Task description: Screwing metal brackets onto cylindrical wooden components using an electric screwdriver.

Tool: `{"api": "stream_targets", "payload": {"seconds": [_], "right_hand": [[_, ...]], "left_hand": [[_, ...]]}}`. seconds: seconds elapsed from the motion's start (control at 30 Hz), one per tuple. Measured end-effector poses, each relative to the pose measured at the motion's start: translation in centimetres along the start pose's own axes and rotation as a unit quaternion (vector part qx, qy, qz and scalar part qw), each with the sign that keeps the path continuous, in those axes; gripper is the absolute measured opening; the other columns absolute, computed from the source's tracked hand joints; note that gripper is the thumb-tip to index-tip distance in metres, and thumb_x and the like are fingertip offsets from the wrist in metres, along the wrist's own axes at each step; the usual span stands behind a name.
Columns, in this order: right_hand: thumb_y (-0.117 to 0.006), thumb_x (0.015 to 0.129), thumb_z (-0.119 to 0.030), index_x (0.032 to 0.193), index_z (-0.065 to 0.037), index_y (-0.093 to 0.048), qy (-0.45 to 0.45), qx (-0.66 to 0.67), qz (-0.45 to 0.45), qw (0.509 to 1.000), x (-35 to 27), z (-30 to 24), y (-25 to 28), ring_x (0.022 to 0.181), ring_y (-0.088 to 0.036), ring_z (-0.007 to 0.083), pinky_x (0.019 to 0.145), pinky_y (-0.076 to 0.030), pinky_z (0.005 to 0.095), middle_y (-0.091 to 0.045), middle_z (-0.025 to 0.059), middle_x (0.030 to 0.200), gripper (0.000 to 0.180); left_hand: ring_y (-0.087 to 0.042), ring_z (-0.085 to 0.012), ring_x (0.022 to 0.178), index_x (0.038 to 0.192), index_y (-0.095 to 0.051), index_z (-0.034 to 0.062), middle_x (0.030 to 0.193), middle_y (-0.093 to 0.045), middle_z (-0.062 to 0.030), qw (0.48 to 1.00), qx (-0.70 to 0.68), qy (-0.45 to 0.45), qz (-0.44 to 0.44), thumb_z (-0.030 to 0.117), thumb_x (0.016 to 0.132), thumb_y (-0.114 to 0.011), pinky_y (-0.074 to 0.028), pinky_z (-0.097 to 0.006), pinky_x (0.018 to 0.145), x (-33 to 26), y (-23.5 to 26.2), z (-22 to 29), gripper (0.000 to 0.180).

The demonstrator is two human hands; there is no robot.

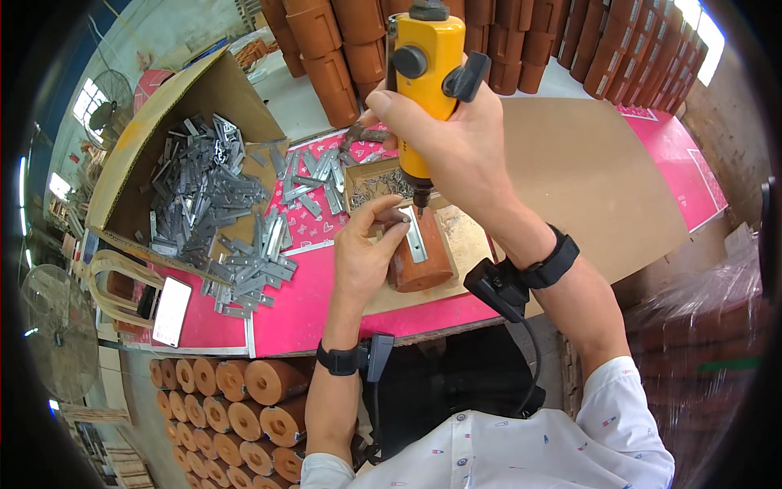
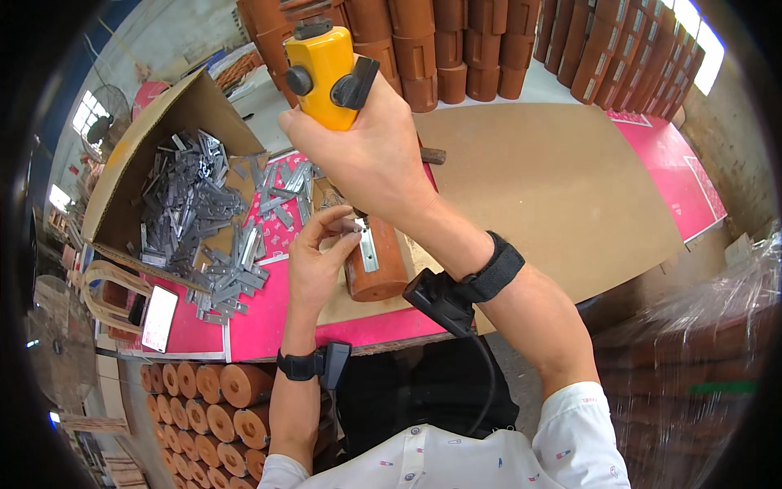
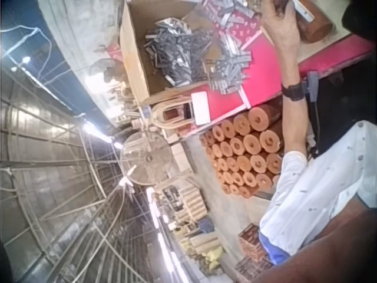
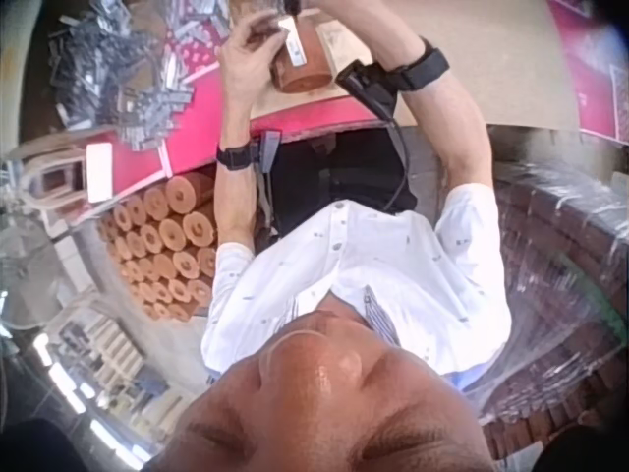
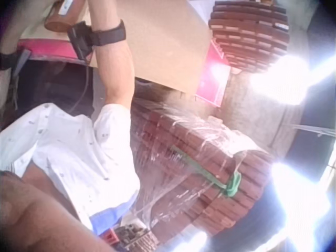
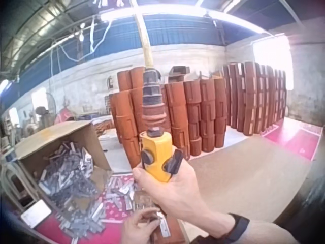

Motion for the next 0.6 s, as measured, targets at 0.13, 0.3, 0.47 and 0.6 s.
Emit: {"api": "stream_targets", "payload": {"seconds": [0.13,0.3,0.47,0.6], "right_hand": [[-0.073,0.077,-0.018,0.095,-0.001,-0.057,-0.006,-0.013,-0.001,1.000,0.02,-0.06,-0.52,0.074,-0.057,0.0087,0.069,-0.048,0.0280,-0.062,0.0011,0.081,0.030],[-0.072,0.077,-0.019,0.095,-0.001,-0.057,-0.005,-0.013,-0.003,1.000,0.01,0.21,-0.76,0.074,-0.057,0.0094,0.070,-0.048,0.0281,-0.062,0.0017,0.080,0.030],[-0.072,0.077,-0.020,0.095,-0.001,-0.057,-0.002,-0.021,-0.003,1.000,-0.02,0.34,-0.75,0.075,-0.058,0.0100,0.070,-0.049,0.0288,-0.062,0.0023,0.080,0.030],[-0.071,0.077,-0.021,0.095,-0.001,-0.057,0.005,-0.032,-0.005,0.999,0.00,0.37,-0.74,0.075,-0.058,0.0104,0.070,-0.049,0.0294,-0.063,0.0030,0.080,0.031]], "left_hand": [[-0.063,-0.0111,0.084,0.114,-0.063,0.0041,0.089,-0.068,-0.0048,1.000,0.008,-0.010,-0.008,-0.002,0.079,-0.068,-0.050,-0.027,0.079,-0.23,-0.34,0.61,0.035],[-0.063,-0.0104,0.082,0.114,-0.063,0.0038,0.088,-0.068,-0.0047,1.000,0.020,-0.015,-0.011,0.000,0.079,-0.069,-0.051,-0.026,0.076,-0.24,-0.35,1.09,0.036],[-0.063,-0.0095,0.080,0.113,-0.063,0.0034,0.088,-0.069,-0.0053,1.000,0.023,-0.007,-0.015,0.001,0.080,-0.069,-0.051,-0.026,0.073,-0.19,-0.48,0.90,0.034],[-0.063,-0.0088,0.080,0.113,-0.063,0.0027,0.090,-0.069,-0.0055,1.000,0.018,0.012,-0.008,0.001,0.080,-0.069,-0.051,-0.025,0.072,-0.21,-0.41,0.54,0.033]]}}
Point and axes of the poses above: each hand's wrist, its own x-axis towards the middle knuckle, its own y-axis out of the back of the hand, z = x × y, the point moved 8 cm from there along x, towards the middle knuckle
